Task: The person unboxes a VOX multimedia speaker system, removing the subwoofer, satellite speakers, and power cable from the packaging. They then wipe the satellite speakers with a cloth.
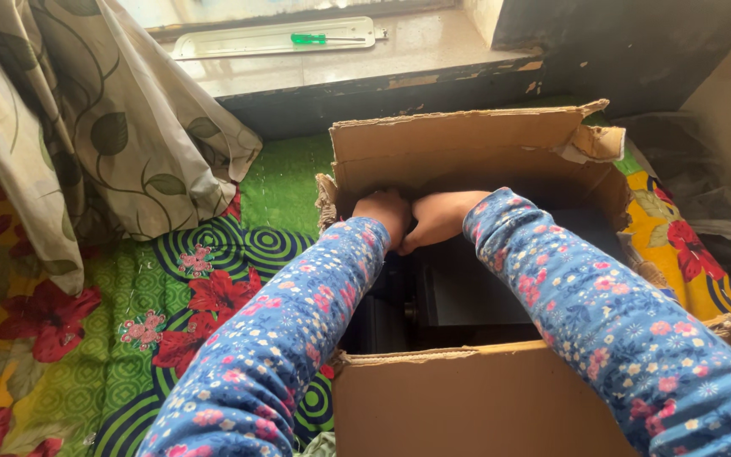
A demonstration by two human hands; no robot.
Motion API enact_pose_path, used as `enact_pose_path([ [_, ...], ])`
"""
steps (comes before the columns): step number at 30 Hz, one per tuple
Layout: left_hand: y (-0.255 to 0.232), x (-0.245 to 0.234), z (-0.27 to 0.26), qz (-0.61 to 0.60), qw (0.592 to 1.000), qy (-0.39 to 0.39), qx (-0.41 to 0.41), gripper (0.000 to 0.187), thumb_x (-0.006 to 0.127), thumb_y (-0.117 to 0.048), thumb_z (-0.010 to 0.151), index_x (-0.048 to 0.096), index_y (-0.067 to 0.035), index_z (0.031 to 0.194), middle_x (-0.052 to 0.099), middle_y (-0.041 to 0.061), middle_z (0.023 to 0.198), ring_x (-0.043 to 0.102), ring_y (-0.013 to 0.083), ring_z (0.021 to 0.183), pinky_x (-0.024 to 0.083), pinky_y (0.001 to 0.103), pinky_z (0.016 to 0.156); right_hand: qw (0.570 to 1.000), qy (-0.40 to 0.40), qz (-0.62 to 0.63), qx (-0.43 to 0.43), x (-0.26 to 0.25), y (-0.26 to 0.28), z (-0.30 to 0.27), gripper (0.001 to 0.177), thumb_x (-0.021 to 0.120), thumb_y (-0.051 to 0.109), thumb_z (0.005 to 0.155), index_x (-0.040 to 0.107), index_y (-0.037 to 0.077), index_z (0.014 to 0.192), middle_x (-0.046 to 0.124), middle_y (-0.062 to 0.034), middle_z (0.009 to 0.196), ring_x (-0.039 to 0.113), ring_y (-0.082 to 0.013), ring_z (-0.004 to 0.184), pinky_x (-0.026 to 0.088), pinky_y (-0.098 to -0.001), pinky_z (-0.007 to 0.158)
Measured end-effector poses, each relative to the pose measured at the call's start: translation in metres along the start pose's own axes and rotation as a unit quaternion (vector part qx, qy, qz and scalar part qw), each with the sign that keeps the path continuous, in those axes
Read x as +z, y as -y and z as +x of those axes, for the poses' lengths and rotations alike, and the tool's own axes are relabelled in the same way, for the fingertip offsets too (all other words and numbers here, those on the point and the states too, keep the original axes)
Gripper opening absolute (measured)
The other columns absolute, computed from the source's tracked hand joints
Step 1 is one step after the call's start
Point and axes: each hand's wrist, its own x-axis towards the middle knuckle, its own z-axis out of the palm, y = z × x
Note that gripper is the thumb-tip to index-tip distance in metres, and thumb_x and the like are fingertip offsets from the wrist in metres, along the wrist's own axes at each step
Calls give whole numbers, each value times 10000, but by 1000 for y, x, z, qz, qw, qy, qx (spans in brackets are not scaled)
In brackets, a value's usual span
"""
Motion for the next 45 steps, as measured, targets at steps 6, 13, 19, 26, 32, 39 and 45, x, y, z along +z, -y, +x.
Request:
enact_pose_path([
  [6,2,5,0,-1,999,-31,13,308,798,-157,790,764,-76,1085,643,156,1274,630,327,1189,553,421,935,1000,7,9,6,1,-1,2,803,682,662,773,732,-28,1182,736,-221,1193,695,-345,1123,521,-395,1006],
  [13,0,1,-3,1,1000,-17,-10,176,749,-160,851,798,-94,1007,745,137,1123,689,307,1126,590,422,873,999,15,28,25,1,0,-1,794,687,651,781,719,-17,1209,723,-208,1225,684,-342,1146,518,-398,1013],
  [19,0,-3,-8,6,1000,-23,-6,193,769,-180,837,797,-105,1013,742,130,1131,686,299,1131,588,418,876,1000,-6,25,7,2,0,-1,772,702,629,766,727,-17,1189,728,-214,1200,689,-345,1127,520,-393,1002],
  [26,1,-9,-13,22,1000,-20,4,235,797,-200,808,788,-115,1027,723,111,1172,662,292,1159,577,422,896,999,-24,22,4,1,-2,1,741,706,602,769,739,-27,1159,734,-231,1171,701,-353,1094,529,-396,985],
  [32,4,-10,-15,14,999,-33,10,223,766,-202,853,781,-119,1059,716,115,1196,654,296,1173,572,432,907,998,-52,44,-2,0,-5,0,696,707,538,758,729,-25,1167,732,-237,1163,699,-356,1094,534,-401,978],
  [39,6,-12,-18,35,998,-54,28,275,817,-224,799,770,-112,1045,715,96,1170,658,281,1156,578,423,891,996,-67,57,-6,2,-14,8,666,696,478,800,685,-47,1209,714,-263,1177,687,-374,1107,527,-409,986],
  [45,9,-20,-23,45,995,-77,37,326,883,-240,710,776,-113,991,717,74,1127,668,278,1109,584,432,859,987,-136,80,-9,-2,-31,14,532,658,379,863,694,-66,1152,702,-297,1147,670,-425,1094,523,-456,969],
])
